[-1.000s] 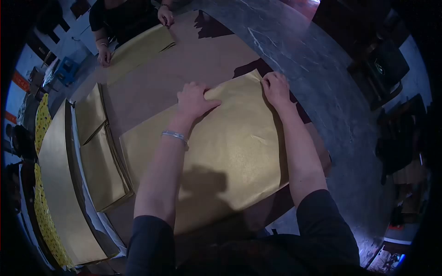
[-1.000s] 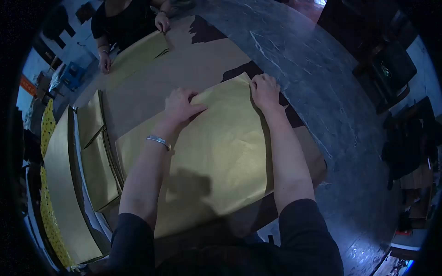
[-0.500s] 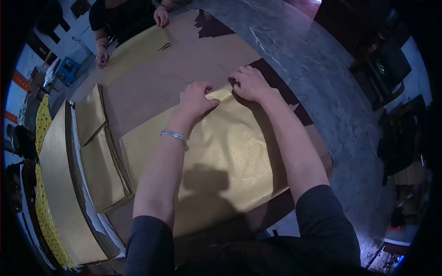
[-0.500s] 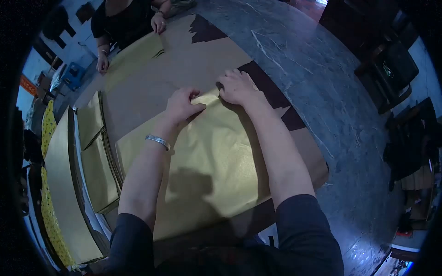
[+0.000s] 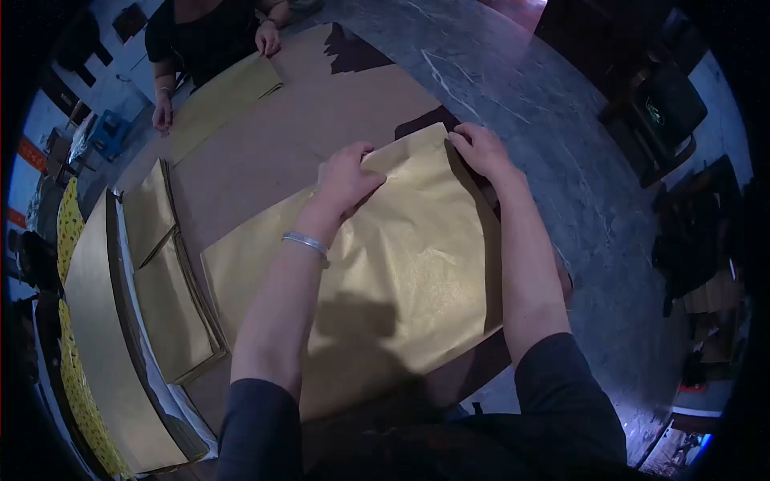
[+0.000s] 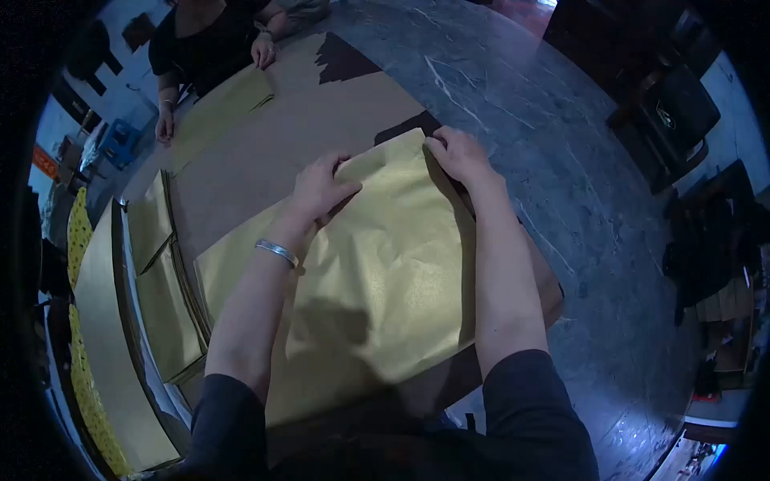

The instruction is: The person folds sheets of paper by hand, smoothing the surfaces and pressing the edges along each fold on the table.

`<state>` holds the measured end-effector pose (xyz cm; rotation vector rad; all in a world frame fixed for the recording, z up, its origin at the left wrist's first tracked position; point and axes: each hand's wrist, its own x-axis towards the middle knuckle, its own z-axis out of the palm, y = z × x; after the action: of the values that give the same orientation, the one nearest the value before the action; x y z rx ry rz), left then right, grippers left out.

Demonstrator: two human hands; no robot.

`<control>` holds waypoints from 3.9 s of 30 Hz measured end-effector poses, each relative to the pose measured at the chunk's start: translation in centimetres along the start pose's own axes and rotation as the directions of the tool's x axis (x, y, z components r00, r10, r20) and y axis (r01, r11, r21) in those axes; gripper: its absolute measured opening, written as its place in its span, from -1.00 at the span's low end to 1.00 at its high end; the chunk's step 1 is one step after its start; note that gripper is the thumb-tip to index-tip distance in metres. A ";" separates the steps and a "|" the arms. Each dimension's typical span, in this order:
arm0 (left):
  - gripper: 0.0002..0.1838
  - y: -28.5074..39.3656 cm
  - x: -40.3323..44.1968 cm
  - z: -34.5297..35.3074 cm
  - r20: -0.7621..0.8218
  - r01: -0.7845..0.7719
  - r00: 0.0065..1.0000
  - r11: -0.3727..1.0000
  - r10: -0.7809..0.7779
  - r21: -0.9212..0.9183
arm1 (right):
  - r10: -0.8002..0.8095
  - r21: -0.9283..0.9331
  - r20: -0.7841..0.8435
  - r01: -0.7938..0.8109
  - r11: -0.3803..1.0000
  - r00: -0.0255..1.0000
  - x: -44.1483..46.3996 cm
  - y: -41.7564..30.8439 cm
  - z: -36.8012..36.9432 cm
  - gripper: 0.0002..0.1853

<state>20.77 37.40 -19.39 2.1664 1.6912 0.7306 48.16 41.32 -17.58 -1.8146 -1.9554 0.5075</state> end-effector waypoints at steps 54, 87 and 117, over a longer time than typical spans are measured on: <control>-0.74 3.4 1.7 3.3 0.070 0.107 0.992 0.990 -0.100 -0.095 | 0.085 0.405 0.065 -0.104 0.908 0.994 -0.5 2.7 1.2 -0.65; -0.72 4.3 1.6 4.0 0.112 0.131 0.983 0.984 -0.145 0.117 | 0.245 -0.131 0.039 -0.238 0.962 0.969 -2.1 -0.2 0.6 -0.49; -0.85 2.5 0.1 4.3 -0.121 0.098 0.989 0.986 -0.082 0.137 | 0.203 -0.193 -0.145 -0.229 0.954 0.968 -2.7 -1.2 2.5 -0.49</control>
<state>25.22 37.14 -21.67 2.1605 1.9415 0.7433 45.96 38.62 -19.16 -2.1514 -1.7930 0.2540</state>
